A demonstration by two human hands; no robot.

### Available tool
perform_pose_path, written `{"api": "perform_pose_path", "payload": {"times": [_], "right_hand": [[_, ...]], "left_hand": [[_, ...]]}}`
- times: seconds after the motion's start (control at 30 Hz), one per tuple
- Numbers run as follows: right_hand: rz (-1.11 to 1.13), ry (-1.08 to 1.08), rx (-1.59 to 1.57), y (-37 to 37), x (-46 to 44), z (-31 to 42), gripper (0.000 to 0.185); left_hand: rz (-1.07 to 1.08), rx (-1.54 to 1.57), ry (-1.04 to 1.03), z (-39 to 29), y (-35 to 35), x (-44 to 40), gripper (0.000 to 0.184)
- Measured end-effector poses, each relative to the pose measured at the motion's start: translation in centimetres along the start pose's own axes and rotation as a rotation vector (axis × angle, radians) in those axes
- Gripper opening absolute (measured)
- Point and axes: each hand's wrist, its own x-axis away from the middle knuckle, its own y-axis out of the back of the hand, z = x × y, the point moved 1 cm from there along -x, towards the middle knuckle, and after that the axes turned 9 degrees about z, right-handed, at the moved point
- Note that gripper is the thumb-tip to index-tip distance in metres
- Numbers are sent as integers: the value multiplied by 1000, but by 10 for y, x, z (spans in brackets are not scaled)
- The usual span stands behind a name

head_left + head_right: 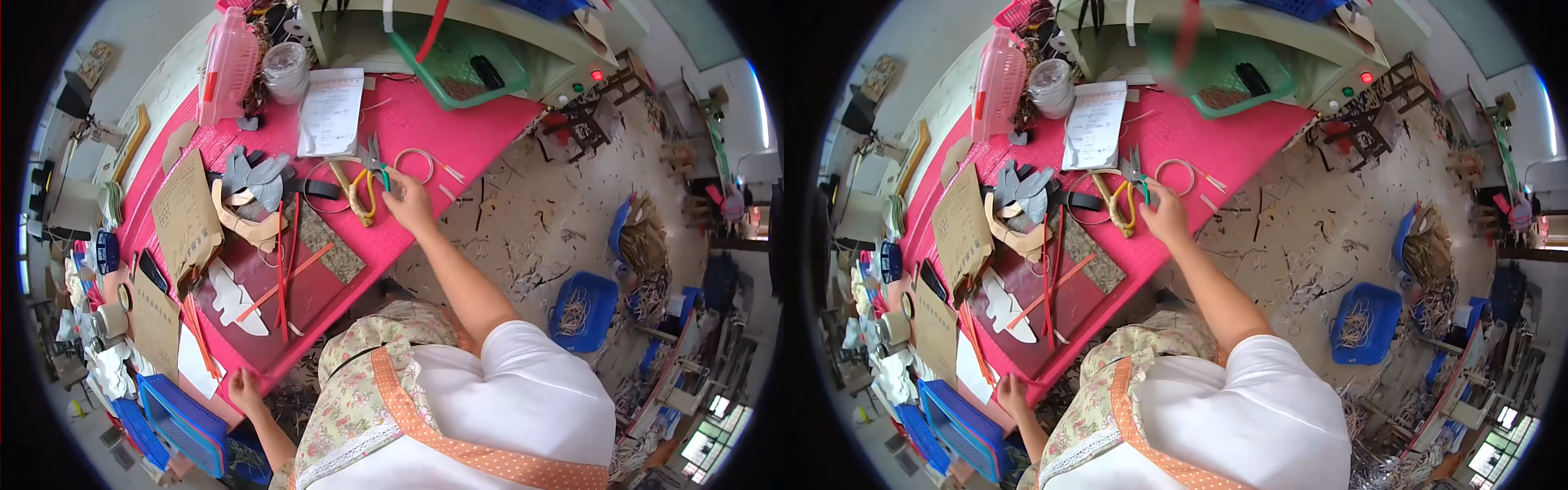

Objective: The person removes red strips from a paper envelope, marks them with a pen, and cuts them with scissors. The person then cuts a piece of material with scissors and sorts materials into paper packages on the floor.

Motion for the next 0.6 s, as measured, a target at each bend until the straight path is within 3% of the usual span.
{"api": "perform_pose_path", "payload": {"times": [0.03,0.07,0.13,0.17,0.2,0.23,0.3,0.4,0.5,0.57,0.6], "right_hand": [[-5,87,73,10,2,-3,37],[-22,-50,-24,26,5,3,27],[-176,-36,114,59,10,-13,26],[-271,-77,84,72,11,-33,26],[-203,-85,142,90,13,-55,26],[-207,-311,-9,107,15,-46,25],[-231,-260,70,130,13,-104,24],[-183,-383,-6,158,22,-92,26],[-198,-325,11,178,39,-140,25],[-239,-385,-16,192,50,-136,24],[-280,-420,-83,199,53,-133,23]], "left_hand": [[12,104,69,-50,-32,6,24],[57,129,28,-75,-57,3,26],[155,272,17,-147,-130,19,29],[257,357,60,-145,-151,7,28],[356,435,111,-143,-172,-3,28],[382,557,116,-160,-201,5,28],[467,505,202,-184,-248,10,29],[613,536,248,-170,-288,3,21],[787,558,308,-158,-332,1,16],[933,245,300,-134,-357,-5,13],[980,249,288,-129,-369,-1,13]]}}
